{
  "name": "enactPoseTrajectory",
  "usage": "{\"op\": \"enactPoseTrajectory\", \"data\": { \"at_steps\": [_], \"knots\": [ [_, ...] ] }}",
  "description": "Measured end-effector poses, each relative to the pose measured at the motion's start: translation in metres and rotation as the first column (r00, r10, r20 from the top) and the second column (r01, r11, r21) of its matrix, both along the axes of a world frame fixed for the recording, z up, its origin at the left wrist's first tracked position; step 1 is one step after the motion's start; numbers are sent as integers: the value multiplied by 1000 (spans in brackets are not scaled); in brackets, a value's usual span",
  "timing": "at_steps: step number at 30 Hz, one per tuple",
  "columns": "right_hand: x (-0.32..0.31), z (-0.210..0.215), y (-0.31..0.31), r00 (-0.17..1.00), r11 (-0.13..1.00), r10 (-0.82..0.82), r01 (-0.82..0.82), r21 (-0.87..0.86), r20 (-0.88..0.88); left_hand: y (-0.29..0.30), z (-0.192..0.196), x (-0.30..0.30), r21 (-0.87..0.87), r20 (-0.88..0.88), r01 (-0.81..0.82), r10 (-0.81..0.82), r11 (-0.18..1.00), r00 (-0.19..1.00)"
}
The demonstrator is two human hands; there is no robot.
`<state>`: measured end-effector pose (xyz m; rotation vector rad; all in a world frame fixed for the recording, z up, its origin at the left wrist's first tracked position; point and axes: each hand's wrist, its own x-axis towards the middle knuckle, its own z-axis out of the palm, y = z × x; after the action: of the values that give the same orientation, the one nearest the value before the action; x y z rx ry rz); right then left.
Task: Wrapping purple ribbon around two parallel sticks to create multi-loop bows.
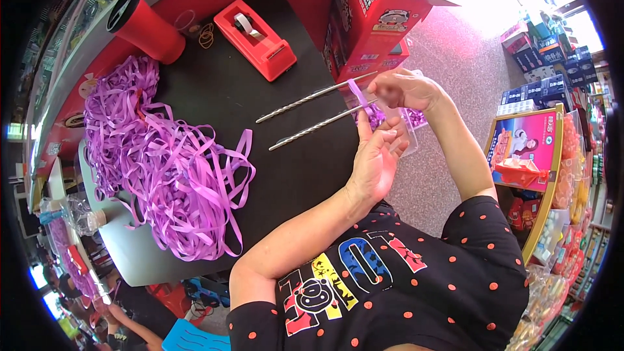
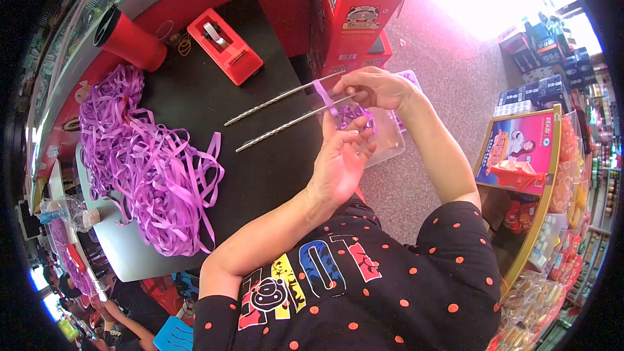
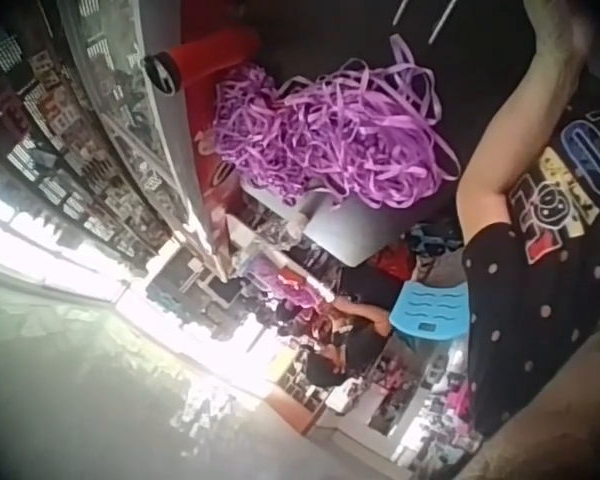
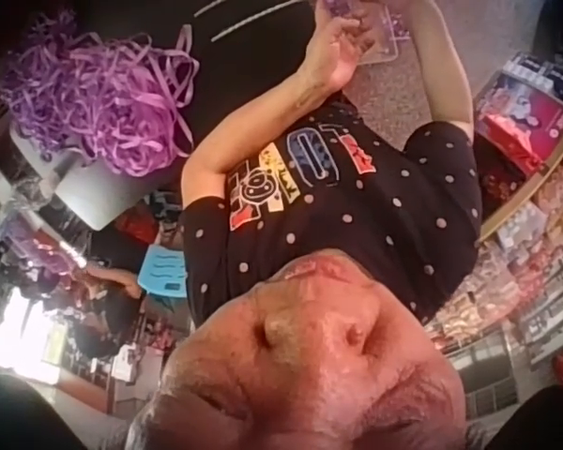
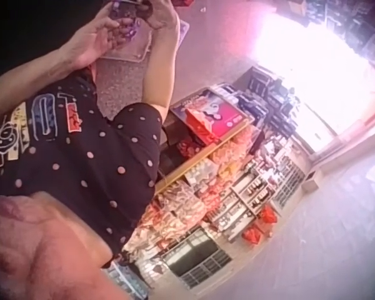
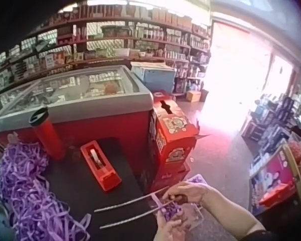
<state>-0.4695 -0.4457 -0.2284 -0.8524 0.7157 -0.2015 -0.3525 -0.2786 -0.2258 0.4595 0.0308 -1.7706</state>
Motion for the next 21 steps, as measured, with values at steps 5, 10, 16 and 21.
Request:
{"op": "enactPoseTrajectory", "data": {
  "at_steps": [5,10,16,21],
  "knots": [
    [4,-18,-2,990,997,-46,38,-66,-131,0,0,0,8,-22,-3,3,1000,1000],
    [10,-43,-6,994,998,51,-47,42,-101,0,-1,0,9,-33,-13,13,1000,999],
    [33,-67,-7,960,972,219,-229,43,172,0,1,1,3,-73,-15,15,1000,997],
    [42,-75,-7,931,968,248,-230,-95,267,-1,-3,1,6,-79,-22,22,1000,997]
  ]
}}
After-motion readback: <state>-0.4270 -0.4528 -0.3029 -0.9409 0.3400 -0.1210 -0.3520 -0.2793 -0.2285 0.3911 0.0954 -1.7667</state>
